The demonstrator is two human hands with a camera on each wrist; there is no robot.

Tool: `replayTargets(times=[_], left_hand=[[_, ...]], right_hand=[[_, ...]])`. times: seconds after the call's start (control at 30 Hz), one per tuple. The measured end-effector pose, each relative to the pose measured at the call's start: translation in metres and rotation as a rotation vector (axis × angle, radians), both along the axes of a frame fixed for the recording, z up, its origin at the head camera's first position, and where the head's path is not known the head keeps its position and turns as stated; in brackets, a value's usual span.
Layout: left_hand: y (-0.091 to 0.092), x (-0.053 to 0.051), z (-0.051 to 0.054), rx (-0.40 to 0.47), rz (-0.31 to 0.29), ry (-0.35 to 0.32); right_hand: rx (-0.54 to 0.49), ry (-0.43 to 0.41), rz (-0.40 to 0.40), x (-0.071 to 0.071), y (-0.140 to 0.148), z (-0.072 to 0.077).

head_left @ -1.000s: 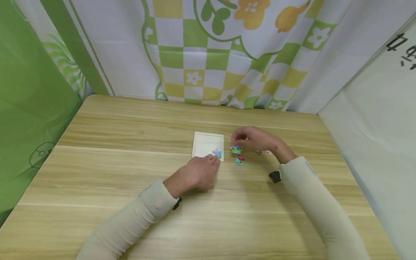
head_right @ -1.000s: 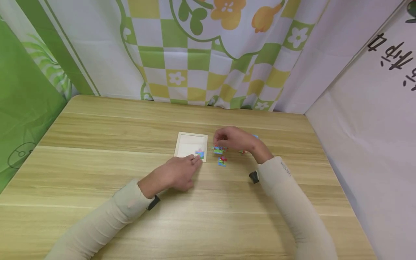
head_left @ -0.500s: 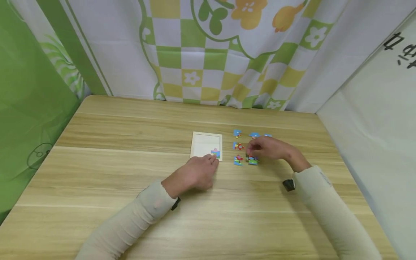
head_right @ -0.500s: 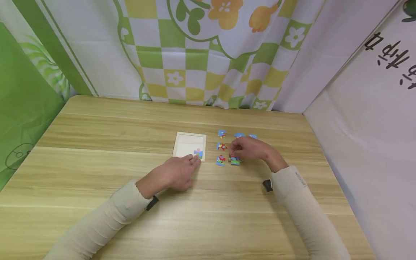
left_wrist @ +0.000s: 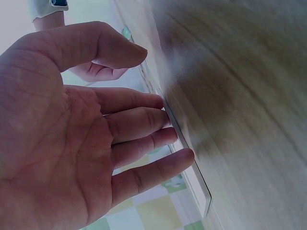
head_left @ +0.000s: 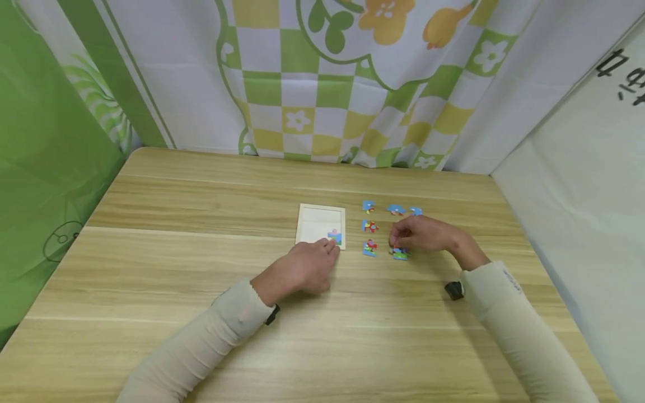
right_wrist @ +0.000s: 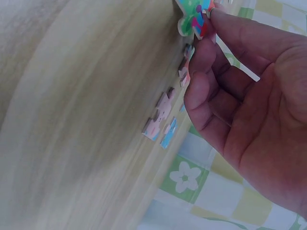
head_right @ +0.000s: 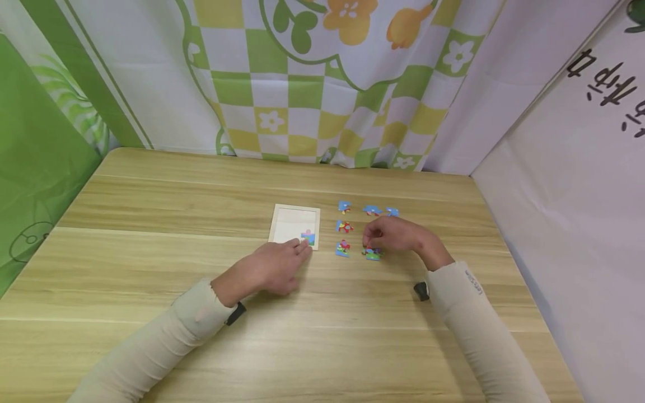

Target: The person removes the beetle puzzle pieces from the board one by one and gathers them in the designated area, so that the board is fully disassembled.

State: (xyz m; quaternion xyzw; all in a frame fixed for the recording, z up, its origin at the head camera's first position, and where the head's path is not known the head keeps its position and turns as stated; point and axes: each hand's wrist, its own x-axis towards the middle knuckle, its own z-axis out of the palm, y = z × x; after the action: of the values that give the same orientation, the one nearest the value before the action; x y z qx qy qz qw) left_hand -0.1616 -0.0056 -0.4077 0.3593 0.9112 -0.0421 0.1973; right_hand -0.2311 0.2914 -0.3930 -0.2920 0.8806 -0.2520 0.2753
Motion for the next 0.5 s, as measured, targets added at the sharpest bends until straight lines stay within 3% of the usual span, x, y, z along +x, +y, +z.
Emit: replayTargets(times=[0.5], left_hand=[[-0.0001, -0.0012, -0.0003, 0.005, 0.005, -0.015]], right_hand=[[0.000, 0.024, -0.021, 0.0004, 0.0004, -0.0047]])
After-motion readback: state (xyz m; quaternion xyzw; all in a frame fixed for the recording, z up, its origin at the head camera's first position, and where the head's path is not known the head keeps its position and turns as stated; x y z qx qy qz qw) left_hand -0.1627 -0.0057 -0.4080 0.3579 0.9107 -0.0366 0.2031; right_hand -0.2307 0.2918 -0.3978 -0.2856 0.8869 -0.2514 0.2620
